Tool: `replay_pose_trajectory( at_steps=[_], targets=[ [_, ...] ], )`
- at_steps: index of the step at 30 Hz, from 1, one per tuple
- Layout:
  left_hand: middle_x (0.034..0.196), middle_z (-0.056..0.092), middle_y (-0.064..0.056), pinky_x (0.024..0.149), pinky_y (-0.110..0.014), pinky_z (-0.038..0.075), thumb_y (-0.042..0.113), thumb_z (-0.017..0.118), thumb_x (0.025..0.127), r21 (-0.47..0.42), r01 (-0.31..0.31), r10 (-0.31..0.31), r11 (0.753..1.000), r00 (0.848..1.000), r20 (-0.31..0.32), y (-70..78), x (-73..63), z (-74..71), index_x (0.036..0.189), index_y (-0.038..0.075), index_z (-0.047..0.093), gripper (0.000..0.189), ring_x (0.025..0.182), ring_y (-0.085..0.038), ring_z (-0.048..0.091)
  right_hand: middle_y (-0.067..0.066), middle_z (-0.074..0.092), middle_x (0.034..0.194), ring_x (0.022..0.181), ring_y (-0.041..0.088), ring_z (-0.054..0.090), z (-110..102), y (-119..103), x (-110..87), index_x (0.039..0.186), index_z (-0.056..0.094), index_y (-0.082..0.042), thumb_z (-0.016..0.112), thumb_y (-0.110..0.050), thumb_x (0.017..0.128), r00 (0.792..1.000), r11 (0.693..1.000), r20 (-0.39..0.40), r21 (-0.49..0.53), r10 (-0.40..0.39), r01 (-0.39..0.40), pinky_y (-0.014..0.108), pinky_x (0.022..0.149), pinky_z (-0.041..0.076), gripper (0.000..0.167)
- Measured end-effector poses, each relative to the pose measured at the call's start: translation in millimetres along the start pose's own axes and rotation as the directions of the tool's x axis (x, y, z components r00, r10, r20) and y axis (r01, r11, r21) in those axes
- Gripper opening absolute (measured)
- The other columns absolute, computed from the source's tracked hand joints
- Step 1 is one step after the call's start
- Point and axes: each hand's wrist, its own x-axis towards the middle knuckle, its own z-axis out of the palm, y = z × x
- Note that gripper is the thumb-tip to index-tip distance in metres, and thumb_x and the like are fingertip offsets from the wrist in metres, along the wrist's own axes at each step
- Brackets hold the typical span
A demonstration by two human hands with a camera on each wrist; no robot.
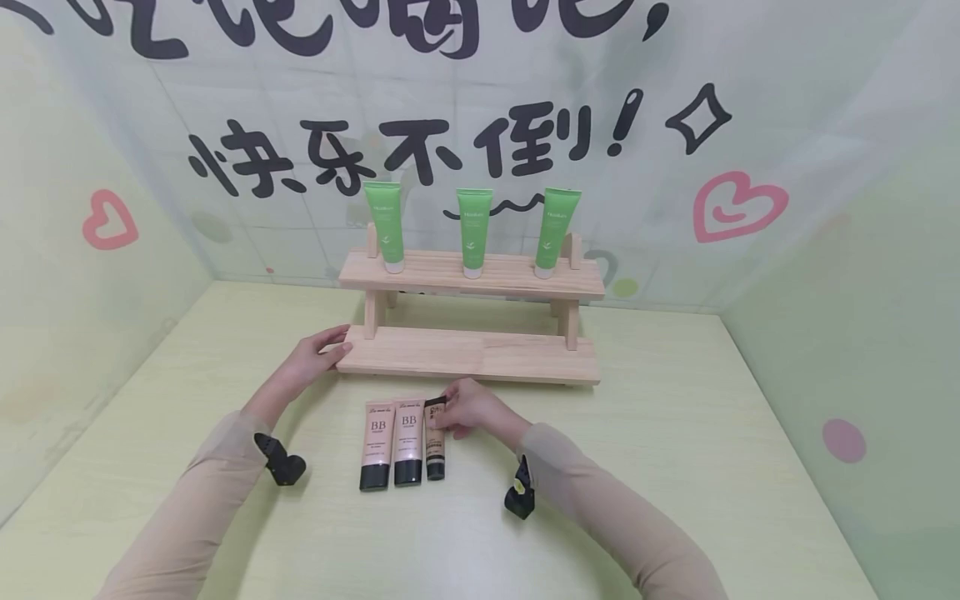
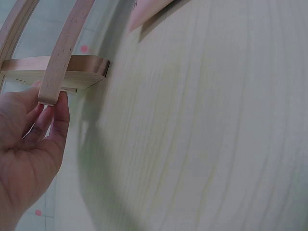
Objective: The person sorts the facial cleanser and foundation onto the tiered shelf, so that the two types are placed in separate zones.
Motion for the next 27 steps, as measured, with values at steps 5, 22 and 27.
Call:
replay_pose_trajectory(
  at_steps=[5,22,27],
  targets=[
    [0.143,0.036,-0.020,0.101,-0.042,0.043,0.029,0.047,0.095,-0.001,-0.017,0.017,1.000,1.000,0.005,-1.1,-0.4,0.1,0.144,0.010,0.027,0.056,0.128,-0.037,0.041,0.015,0.060,0.093,0.067,0.020,0.064,2.5,-3.6,-0.3,0.116,0.048,0.006,0.075,-0.007,0.071,1.000,0.999,0.002,0.031,0.007,-0.007,0.028,0.061,0.057,0.054],
    [0.144,0.035,-0.018,0.101,-0.043,0.042,0.029,0.047,0.096,-0.002,0.000,0.000,1.000,1.000,0.003,0.9,-2.1,-0.3,0.144,0.012,0.027,0.055,0.128,-0.038,0.039,0.018,0.059,0.101,0.069,0.018,0.063,3.0,2.7,-1.3,0.123,0.045,0.011,0.073,-0.001,0.070,0.996,0.982,0.087,0.185,0.004,-0.020,0.030,0.066,0.057,0.061],
    [0.144,0.035,-0.018,0.101,-0.043,0.042,0.029,0.046,0.096,-0.001,0.003,-0.003,1.000,1.000,0.000,1.5,-2.4,-1.0,0.145,0.012,0.026,0.056,0.128,-0.038,0.040,0.010,0.060,0.087,0.068,0.017,0.061,-2.3,3.6,-2.1,0.101,0.056,0.007,0.073,-0.003,0.071,0.993,0.982,0.113,0.190,-0.021,0.000,0.030,0.066,0.057,0.036]
  ],
)
